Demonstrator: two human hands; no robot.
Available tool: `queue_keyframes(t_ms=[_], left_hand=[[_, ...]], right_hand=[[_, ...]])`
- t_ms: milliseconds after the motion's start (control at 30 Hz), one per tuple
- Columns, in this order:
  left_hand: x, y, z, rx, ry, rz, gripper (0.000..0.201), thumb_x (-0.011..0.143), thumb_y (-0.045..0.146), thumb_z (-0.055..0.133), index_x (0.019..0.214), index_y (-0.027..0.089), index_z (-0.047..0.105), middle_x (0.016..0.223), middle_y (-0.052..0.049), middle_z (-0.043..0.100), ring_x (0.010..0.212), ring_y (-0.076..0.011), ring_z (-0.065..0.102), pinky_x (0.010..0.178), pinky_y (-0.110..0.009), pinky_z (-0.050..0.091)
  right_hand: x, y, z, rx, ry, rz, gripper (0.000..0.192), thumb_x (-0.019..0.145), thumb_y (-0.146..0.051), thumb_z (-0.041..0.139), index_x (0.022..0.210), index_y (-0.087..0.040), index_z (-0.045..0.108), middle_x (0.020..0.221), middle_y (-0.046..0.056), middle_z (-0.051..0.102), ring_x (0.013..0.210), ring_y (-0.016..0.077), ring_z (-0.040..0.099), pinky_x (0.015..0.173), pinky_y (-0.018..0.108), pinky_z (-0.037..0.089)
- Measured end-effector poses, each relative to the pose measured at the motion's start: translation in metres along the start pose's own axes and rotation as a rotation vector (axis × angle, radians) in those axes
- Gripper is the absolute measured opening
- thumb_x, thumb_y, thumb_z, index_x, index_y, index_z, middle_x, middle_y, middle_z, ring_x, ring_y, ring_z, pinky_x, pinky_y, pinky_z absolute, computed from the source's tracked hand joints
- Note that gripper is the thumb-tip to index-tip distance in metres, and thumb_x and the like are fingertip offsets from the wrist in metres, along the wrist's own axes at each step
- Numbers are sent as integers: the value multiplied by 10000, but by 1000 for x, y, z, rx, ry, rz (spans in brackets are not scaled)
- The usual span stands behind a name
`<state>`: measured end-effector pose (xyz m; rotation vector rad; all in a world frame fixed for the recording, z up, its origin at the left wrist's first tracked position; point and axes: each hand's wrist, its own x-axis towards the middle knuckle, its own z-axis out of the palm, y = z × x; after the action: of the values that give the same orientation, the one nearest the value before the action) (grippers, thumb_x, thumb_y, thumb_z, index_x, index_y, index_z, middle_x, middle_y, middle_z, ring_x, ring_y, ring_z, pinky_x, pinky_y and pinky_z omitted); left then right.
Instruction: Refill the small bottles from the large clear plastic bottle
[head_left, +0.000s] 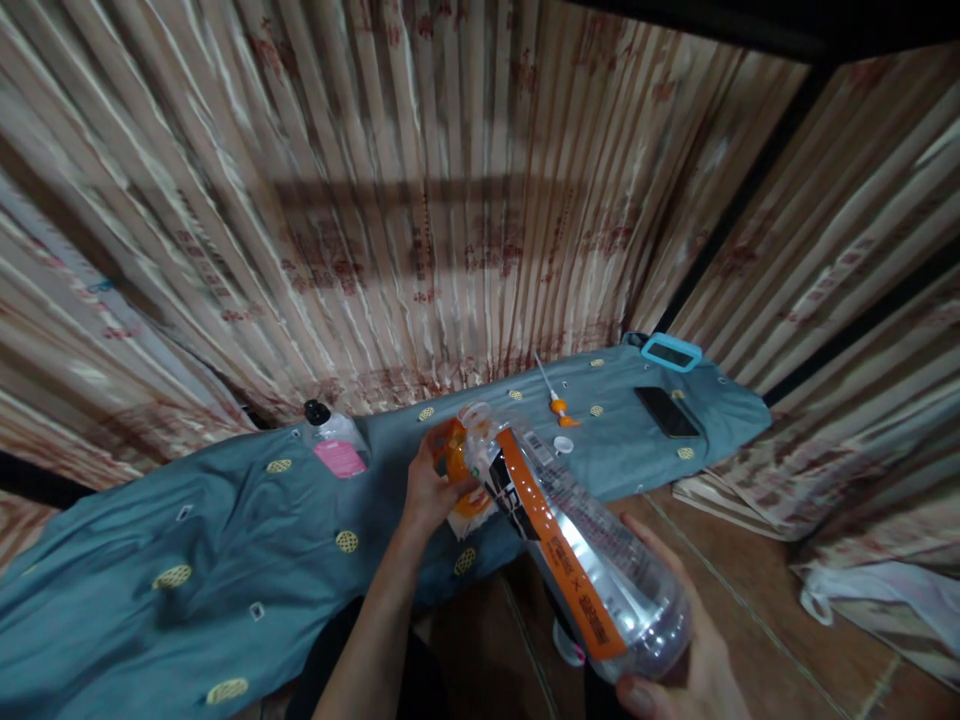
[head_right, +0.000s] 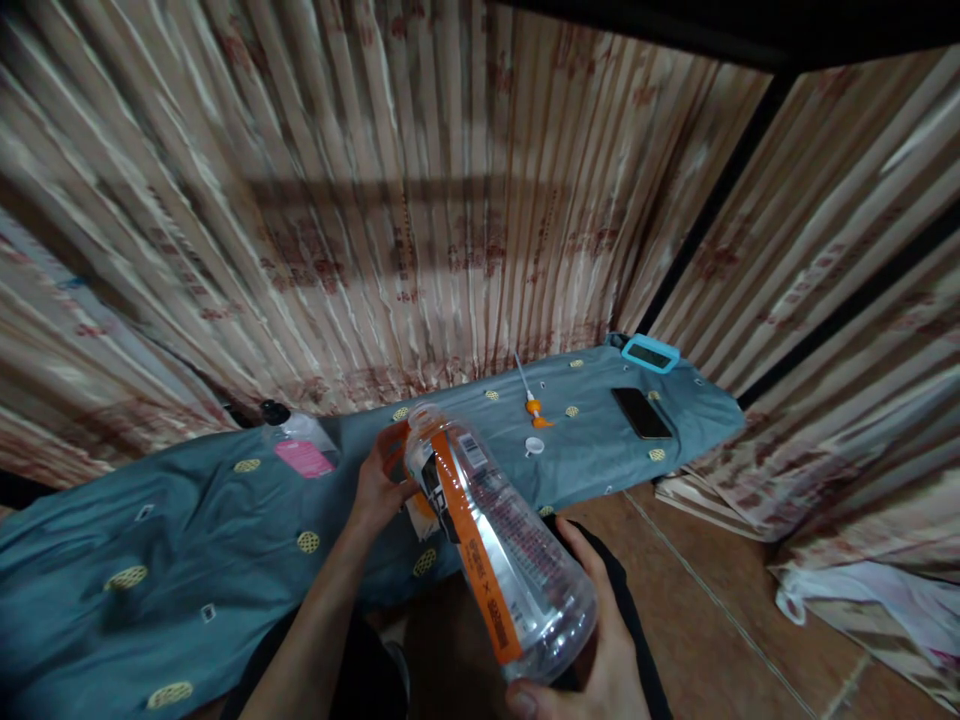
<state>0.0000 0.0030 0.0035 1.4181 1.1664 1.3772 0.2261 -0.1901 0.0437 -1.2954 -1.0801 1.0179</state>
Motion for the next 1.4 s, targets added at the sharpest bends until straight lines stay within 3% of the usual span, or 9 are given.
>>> queue_keyframes(t_ms=[100,367,767,933,1067,1233,1400], left_hand=[[0,0,0,4,15,-7,803,473,209,896,1213,216,583,1302,-95,675,1276,-303,628,1147,-477,477],[0,1,0,24,3,-11,825,476,240,917,1227,203,577,1315,-113,670,1283,-316,627,1143,-486,482],[1,-1,-1,40,3,1,805,483,207,911,1220,222,587,1313,-93,676,1292,-305,627,1154,-478,482],[0,1,0,23,6,11,795,499,218,901,1226,215,581,1305,-97,676,1292,-311,623,1159,-491,472],[0,1,0,28,-3,18,770,516,206,891,1222,221,583,1322,-95,674,1296,-302,619,1164,-488,464],[0,-2,-1,-5,-8,29,781,507,219,889,1223,212,577,1342,-106,664,1296,-302,621,1168,-475,461],[1,-3,0,-33,-12,27,777,510,237,882,1221,207,572,1350,-114,657,1288,-304,622,1161,-478,461]], right_hand=[[2,7,-7,-53,-106,-58,1149,637,-681,860,1531,-199,323,1404,182,653,1257,359,673,1017,399,579],[5,16,-22,-110,-183,-113,1084,720,-525,870,1571,-226,270,1485,151,603,1315,326,638,1048,359,561],[6,14,-22,-156,-159,-126,1076,702,-536,878,1562,-236,304,1494,138,597,1318,323,634,1046,350,561],[4,12,-17,-97,-63,-89,1064,679,-612,866,1534,-252,345,1477,109,612,1309,301,642,1050,317,548],[4,7,-15,-130,-112,-109,1022,691,-583,870,1519,-277,355,1450,83,637,1297,287,651,1049,308,545],[-1,-6,1,-92,45,-47,1081,648,-762,803,1491,-222,395,1423,124,645,1277,312,658,1041,329,544],[-1,-10,5,-59,68,-39,1106,610,-747,839,1478,-205,418,1395,137,668,1258,331,672,1029,346,557]])
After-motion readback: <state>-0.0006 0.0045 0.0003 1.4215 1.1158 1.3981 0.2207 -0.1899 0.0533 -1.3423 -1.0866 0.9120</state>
